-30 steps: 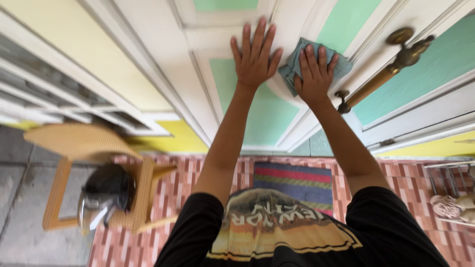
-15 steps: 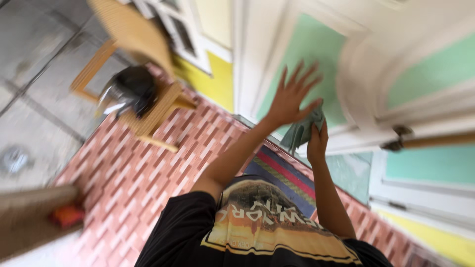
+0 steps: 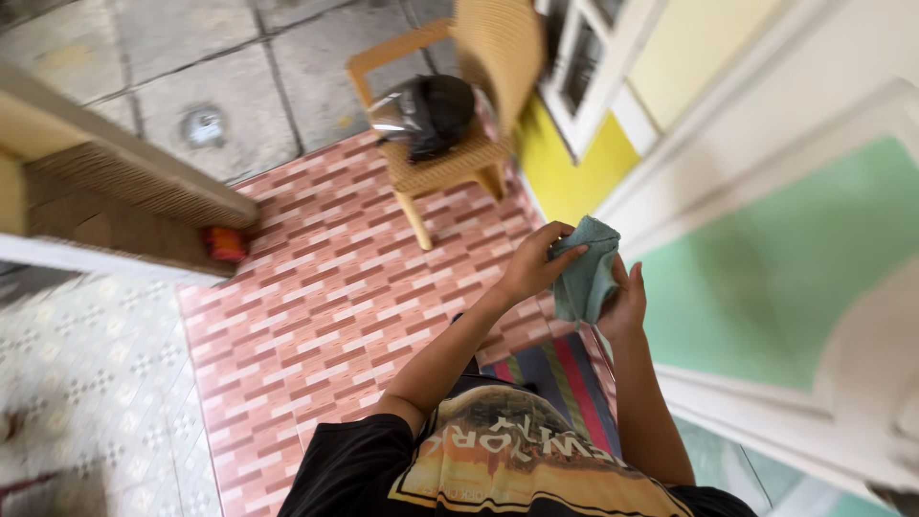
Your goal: The person wipes the surface of a white and mint-green door with a blue cloth, moving from the upper panels down to the lower edge. The person uses both hands to hold the cloth and apply pressure while cleaning the door's flat and recessed areas.
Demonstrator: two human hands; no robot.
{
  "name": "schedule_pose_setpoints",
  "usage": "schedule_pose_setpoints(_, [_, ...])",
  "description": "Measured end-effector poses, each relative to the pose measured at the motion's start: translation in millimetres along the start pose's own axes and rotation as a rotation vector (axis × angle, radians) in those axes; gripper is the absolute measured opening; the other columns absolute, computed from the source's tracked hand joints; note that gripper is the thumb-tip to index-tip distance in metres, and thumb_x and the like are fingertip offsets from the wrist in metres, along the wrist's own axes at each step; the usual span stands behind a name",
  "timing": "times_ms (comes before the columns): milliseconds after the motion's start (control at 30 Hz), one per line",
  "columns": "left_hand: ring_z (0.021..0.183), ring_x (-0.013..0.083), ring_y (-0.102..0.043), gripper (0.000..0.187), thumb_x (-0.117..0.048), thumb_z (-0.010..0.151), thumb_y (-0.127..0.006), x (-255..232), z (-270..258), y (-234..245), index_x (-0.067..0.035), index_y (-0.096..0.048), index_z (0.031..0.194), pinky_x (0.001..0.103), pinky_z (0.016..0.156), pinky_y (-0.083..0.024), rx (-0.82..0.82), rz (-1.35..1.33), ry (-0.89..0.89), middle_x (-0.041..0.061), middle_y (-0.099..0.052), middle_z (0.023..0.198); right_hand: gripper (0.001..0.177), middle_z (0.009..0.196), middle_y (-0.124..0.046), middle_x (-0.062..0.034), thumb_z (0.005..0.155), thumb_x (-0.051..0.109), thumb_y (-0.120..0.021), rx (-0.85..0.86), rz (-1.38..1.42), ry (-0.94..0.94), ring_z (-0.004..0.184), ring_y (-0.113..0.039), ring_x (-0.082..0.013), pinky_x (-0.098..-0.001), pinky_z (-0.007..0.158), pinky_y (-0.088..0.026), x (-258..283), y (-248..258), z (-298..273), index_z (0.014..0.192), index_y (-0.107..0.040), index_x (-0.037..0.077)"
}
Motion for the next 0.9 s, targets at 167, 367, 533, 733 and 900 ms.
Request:
schedule_pose_setpoints(167, [0.072, 0.0204, -0.069, 0.038, -0.037, 0.097, -0.066, 19.7, 16.0, 60.7, -0.006, -0.064, 0.118, 0.036, 0.063, -0.053, 0.213, 0.143, 0.085, 0.010, -0.070, 0.085, 0.051, 0.135, -0.061, -0.0086, 0.098, 0.027, -0.064, 0.077, -0.376, 0.066, 0.122, -0.062, -0.0212, -0.0409, 0.103, -0.050, -50.1, -13.9, 70.0, 0.144, -0.052, 0.006])
schedule_pose_setpoints(367, [0.094, 0.0227, -0.073, 0.047, -0.047, 0.112, -0.053, 67.6, 45.5, 129.4, -0.005, -0.065, 0.130, 0.037, 0.084, -0.055, 0.202, -0.094, 0.096, 0.013, -0.075, 0.102, 0.041, 0.125, -0.067, -0.0137, 0.094, 0.003, -0.070, 0.097, -0.559, 0.000, 0.111, -0.066, -0.0219, -0.0371, 0.094, -0.055, -86.3, -18.7, 141.8, 0.133, -0.060, -0.004])
schedule_pose_setpoints(533, [0.079, 0.0230, -0.074, 0.035, -0.037, 0.100, -0.066, 76.4, 72.4, 156.5, -0.007, -0.075, 0.115, 0.037, 0.075, -0.059, 0.400, 0.134, 0.009, 0.014, -0.077, 0.093, 0.051, 0.125, -0.069, -0.0138, 0.090, 0.017, -0.067, 0.137, -0.278, -0.086, 0.115, -0.065, -0.0237, -0.0362, 0.095, -0.056, -95.4, -56.2, 165.0, 0.136, -0.060, -0.005])
schedule_pose_setpoints(733, [0.074, 0.0219, -0.075, 0.029, -0.029, 0.096, -0.067, 84.7, 99.8, 137.4, -0.010, -0.076, 0.117, 0.035, 0.075, -0.059, 0.488, 0.106, -0.205, 0.010, -0.079, 0.097, 0.050, 0.115, -0.068, -0.0054, 0.084, 0.011, -0.075, -0.018, -0.841, -0.011, 0.105, -0.064, -0.0159, -0.0328, 0.087, -0.054, -94.0, -56.9, 157.3, 0.130, -0.059, 0.000])
schedule_pose_setpoints(900, [0.076, 0.0244, -0.073, 0.026, -0.027, 0.097, -0.068, 100.1, 137.4, 87.7, -0.007, -0.075, 0.113, 0.036, 0.071, -0.058, 0.484, 0.107, -0.186, 0.011, -0.076, 0.097, 0.029, 0.100, -0.075, -0.0090, 0.091, 0.012, -0.074, -0.292, -0.664, 0.080, 0.086, -0.069, -0.0165, -0.0332, 0.075, -0.056, -52.0, -9.9, 131.2, 0.114, -0.072, -0.005])
Point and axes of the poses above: each hand's wrist, its own z-axis towards the middle knuckle, its own y-axis out of the back of the hand, x = y × z, the point moved 6 cm from there along z, towards the middle knuckle
